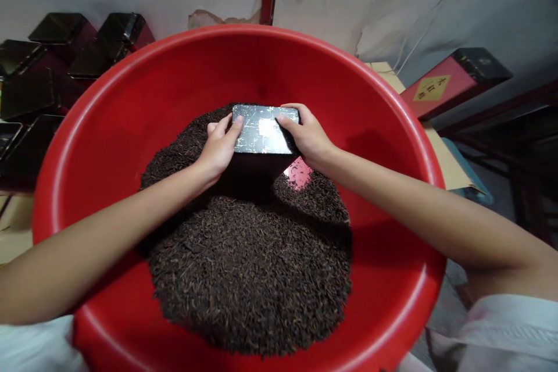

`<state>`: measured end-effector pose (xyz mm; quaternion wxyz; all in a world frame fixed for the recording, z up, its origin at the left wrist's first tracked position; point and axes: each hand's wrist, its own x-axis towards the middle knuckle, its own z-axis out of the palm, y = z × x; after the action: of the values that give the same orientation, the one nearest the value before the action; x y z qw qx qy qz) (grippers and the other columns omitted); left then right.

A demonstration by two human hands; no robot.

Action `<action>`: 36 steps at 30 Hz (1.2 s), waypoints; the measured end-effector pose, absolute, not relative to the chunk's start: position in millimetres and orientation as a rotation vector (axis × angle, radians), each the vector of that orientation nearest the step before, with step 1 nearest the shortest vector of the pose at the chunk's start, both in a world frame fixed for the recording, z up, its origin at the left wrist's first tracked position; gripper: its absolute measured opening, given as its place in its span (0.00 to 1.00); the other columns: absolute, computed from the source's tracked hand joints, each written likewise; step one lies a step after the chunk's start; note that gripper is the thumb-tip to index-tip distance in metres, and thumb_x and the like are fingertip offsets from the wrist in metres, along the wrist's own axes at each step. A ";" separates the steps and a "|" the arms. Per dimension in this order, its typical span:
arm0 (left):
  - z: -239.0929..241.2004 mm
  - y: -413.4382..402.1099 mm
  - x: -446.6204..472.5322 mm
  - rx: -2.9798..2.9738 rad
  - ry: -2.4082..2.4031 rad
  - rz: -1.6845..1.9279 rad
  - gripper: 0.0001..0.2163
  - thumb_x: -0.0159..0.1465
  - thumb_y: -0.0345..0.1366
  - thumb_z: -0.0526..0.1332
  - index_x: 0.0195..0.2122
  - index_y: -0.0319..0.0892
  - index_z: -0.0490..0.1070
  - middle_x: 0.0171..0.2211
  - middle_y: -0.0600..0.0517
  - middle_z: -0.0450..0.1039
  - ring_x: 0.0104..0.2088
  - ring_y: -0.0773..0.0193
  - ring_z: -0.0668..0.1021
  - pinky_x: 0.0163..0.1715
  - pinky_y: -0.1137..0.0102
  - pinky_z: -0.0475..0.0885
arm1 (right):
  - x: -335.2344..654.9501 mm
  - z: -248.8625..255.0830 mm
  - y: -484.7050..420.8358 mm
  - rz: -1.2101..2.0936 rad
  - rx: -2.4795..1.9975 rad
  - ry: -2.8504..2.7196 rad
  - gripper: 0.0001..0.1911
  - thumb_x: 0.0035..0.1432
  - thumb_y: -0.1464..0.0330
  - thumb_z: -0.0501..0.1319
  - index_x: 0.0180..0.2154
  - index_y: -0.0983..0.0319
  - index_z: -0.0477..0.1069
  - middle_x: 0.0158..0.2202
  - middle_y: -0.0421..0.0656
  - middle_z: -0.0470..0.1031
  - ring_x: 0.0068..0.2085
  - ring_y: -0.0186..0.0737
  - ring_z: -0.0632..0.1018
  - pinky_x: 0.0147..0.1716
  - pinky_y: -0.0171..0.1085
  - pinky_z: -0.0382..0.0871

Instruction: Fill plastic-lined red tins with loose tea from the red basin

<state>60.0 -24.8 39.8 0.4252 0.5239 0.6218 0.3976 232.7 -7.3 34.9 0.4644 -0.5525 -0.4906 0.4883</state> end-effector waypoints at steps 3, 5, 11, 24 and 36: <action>38.3 -18.9 58.6 1.280 1.434 1.015 0.18 0.65 0.43 0.55 0.50 0.36 0.67 0.50 0.43 0.66 0.52 0.56 0.70 0.57 0.63 0.61 | 231.3 32.1 -9.6 1.249 -1.374 -1.094 0.18 0.48 0.61 0.63 0.41 0.60 0.63 0.43 0.44 0.71 0.44 0.40 0.72 0.48 0.42 0.67; 40.4 -17.6 60.3 1.230 1.365 1.017 0.15 0.66 0.40 0.54 0.49 0.36 0.66 0.47 0.45 0.70 0.49 0.58 0.72 0.54 0.64 0.64 | 230.3 29.5 -11.2 1.321 -1.354 -1.016 0.20 0.48 0.58 0.63 0.40 0.60 0.62 0.45 0.46 0.71 0.46 0.41 0.73 0.47 0.41 0.67; 52.6 -11.5 68.8 1.107 1.457 0.935 0.08 0.66 0.35 0.54 0.42 0.38 0.66 0.39 0.48 0.72 0.42 0.60 0.74 0.46 0.66 0.67 | 231.5 27.9 -12.0 1.324 -1.365 -1.016 0.22 0.47 0.54 0.64 0.39 0.60 0.63 0.45 0.45 0.73 0.46 0.42 0.74 0.47 0.41 0.68; 45.1 -7.4 72.5 1.148 1.398 1.014 0.14 0.63 0.42 0.57 0.24 0.39 0.63 0.21 0.55 0.61 0.22 0.68 0.64 0.24 0.73 0.57 | 237.5 24.4 -9.7 1.416 -1.351 -1.044 0.28 0.43 0.43 0.62 0.34 0.60 0.65 0.35 0.44 0.73 0.41 0.43 0.74 0.43 0.45 0.69; 35.5 17.8 46.2 1.049 1.257 0.990 0.14 0.59 0.46 0.61 0.31 0.39 0.72 0.27 0.51 0.73 0.26 0.65 0.73 0.30 0.72 0.67 | 256.0 21.6 -0.3 1.456 -1.096 -1.776 0.70 0.12 0.50 0.74 0.59 0.58 0.47 0.63 0.54 0.49 0.64 0.57 0.54 0.64 0.53 0.42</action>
<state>46.2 17.8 35.5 0.5763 0.4482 0.5368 0.4229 256.0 -0.3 21.6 0.2943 -0.4116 -0.6670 0.5469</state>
